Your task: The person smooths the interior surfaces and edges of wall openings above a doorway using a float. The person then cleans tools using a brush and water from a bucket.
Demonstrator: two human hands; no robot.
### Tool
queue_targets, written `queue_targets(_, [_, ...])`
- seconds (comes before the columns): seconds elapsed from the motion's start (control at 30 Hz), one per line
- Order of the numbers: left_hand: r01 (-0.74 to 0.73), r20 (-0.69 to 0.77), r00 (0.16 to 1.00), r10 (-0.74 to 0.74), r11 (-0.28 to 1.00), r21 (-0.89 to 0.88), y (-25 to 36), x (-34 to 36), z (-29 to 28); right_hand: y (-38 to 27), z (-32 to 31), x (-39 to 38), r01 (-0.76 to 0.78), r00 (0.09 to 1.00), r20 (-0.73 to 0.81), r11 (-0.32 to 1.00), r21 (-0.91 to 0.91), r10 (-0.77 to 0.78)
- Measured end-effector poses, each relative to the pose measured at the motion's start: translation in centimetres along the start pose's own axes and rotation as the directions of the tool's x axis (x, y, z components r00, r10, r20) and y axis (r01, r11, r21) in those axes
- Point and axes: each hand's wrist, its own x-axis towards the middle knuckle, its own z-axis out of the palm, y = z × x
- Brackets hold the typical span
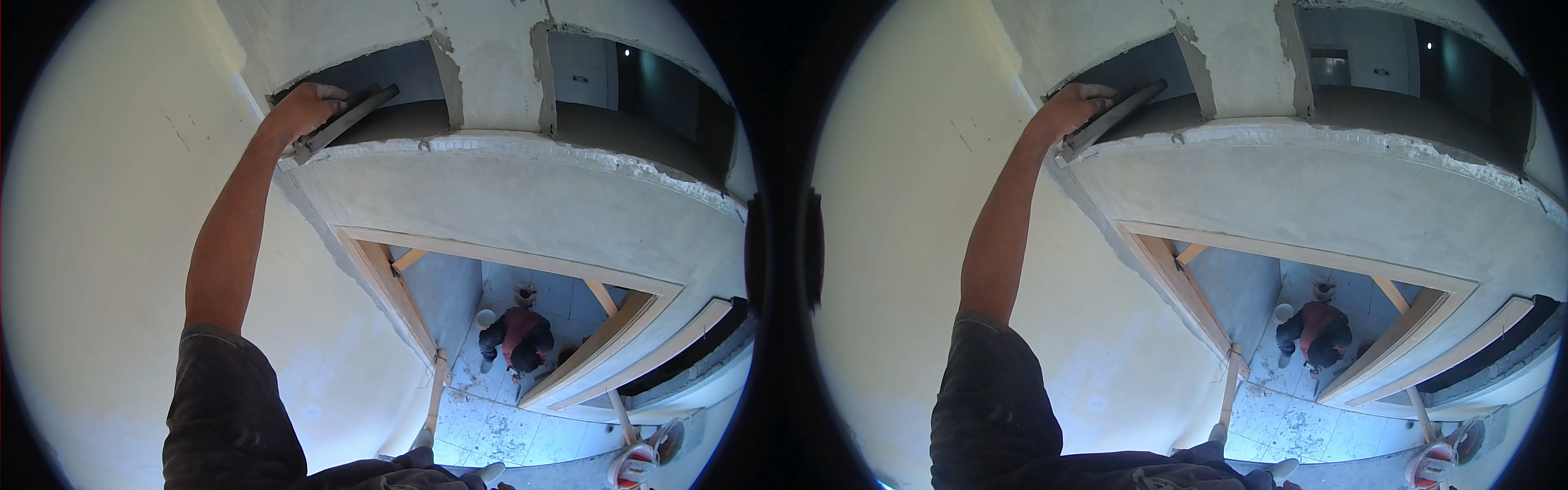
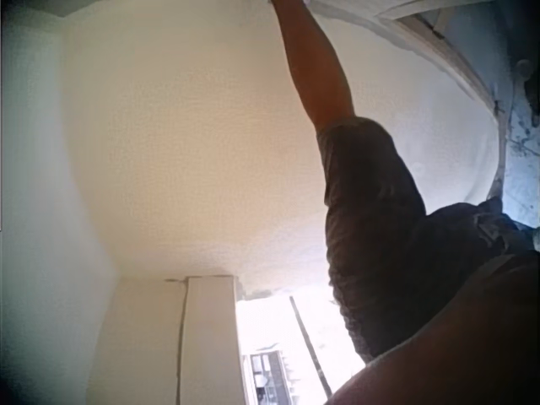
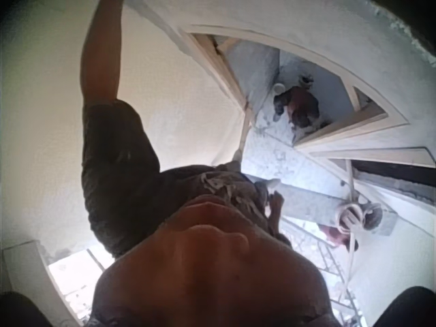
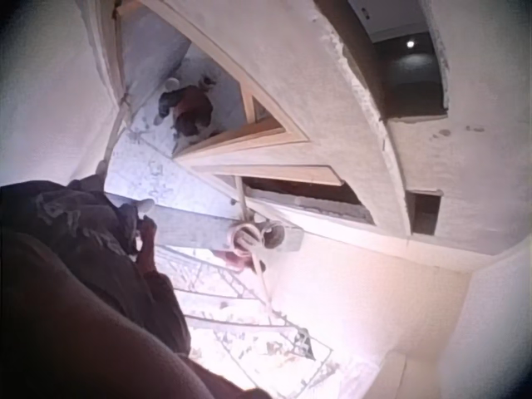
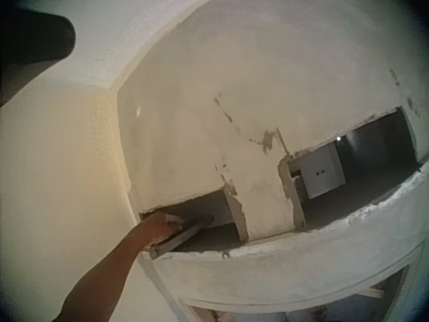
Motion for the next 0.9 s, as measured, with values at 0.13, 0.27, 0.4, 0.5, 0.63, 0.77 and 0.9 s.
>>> queue_targets(0.13, [-0.148, -0.009, 0.989, 0.149, 0.98, -0.132, 1.5, -3.0, -0.3, 0.6, 0.9, 1.3, 0.057, 0.996, -0.069, 0.997, 0.05, -0.053])
queue_targets(0.27, [-0.24, 0.015, 0.968, 0.25, 0.944, -0.226, 3.2, -6.7, -1.4, 3.5, 2.8, 2.4, 0.261, 0.931, -0.274, 0.964, 0.047, -0.239])
queue_targets(0.4, [-0.143, -0.052, 0.989, 0.136, 0.974, -0.174, 1.4, -7.6, -3.3, 4.8, 4.1, 2.7, 0.381, 0.784, -0.462, 0.909, -0.169, -0.415])
queue_targets(0.5, [-0.114, -0.152, 0.98, 0.125, 0.99, 0.079, -2.4, -6.9, -3.6, 2.1, 3.2, 2.9, 0.142, 0.979, -0.156, 0.988, 0.058, -0.131])
queue_targets(0.63, [-0.008, -0.089, 0.996, 0.018, 0.994, 0.105, -2.3, -3.8, -2.6, 7.1, 6.3, 1.9, 0.272, 0.901, -0.349, 0.962, -0.013, -0.259])
queue_targets(0.77, [0.004, -0.106, 0.994, 0.02, 0.976, 0.218, -3.5, -3.2, -2.3, 7.9, 7.2, 1.4, 0.175, 0.968, -0.191, 0.984, 0.035, -0.165])
queue_targets(0.9, [-0.045, -0.108, 0.992, 0.072, 0.971, 0.235, -3.3, -2.4, -1.4, 7.9, 7.0, 0.7, 0.077, 0.994, -0.082, 0.995, 0.061, -0.071])
